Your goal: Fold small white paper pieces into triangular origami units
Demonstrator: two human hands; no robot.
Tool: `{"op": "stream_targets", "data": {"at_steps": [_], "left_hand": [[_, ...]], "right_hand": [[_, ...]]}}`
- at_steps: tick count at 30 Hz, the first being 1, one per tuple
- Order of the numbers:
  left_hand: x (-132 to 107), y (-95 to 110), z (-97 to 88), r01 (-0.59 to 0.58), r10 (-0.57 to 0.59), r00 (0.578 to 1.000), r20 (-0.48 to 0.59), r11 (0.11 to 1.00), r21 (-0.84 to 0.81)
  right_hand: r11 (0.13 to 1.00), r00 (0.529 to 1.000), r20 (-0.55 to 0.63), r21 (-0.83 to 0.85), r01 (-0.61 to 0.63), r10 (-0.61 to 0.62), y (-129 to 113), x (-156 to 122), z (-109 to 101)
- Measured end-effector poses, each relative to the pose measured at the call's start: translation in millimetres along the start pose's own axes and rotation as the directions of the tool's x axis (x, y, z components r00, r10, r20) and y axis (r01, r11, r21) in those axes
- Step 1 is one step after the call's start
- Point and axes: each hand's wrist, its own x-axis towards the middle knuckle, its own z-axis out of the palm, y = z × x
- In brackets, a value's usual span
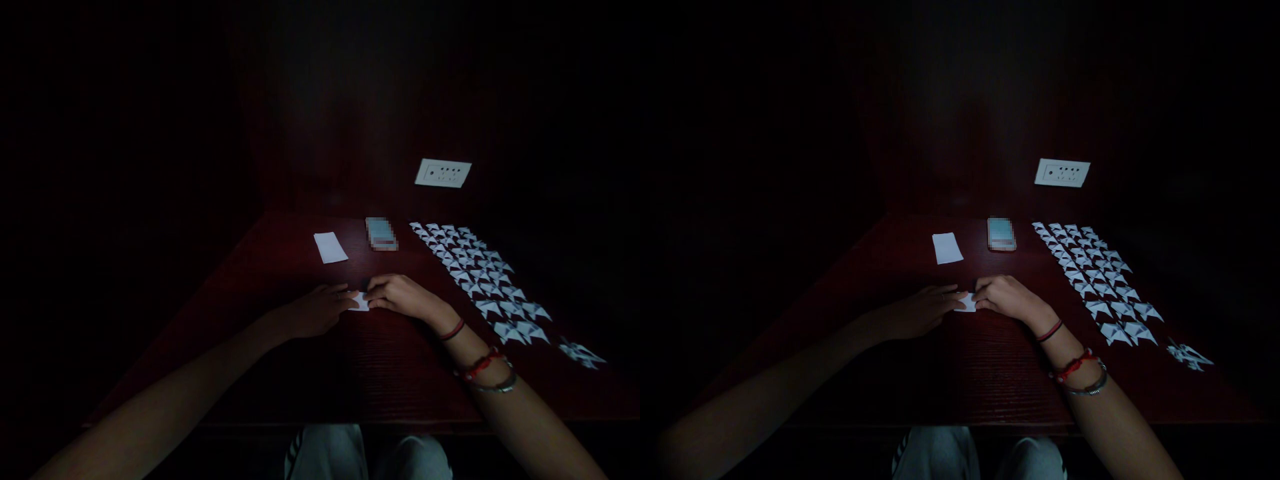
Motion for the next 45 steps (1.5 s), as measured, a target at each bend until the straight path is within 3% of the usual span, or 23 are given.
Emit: {"op": "stream_targets", "data": {"at_steps": [17, 32, 39, 45], "left_hand": [[-3, -6, -5.0, -0.068, 0.065, 0.998, -0.026, 0.989, -0.132], [-3, -8, 0.9, -0.07, 0.064, 0.997, -0.049, 0.989, -0.128], [-4, -8, 2.5, -0.072, 0.066, 0.995, -0.075, 0.995, -0.076], [-3, -6, 0.6, -0.084, 0.078, 0.994, -0.082, 0.994, -0.074]], "right_hand": [[0.99, 0.997, 0.01, -0.122, 0.076, -0.075, -8, 1, -1], [0.995, 0.999, -0.024, 0.093, 0.033, -0.031, -9, 2, 3], [0.988, 0.991, -0.103, 0.139, -0.07, 0.085, 4, 4, 12], [0.965, 0.998, -0.03, 0.261, -0.036, 0.046, 0, 1, 4]]}}
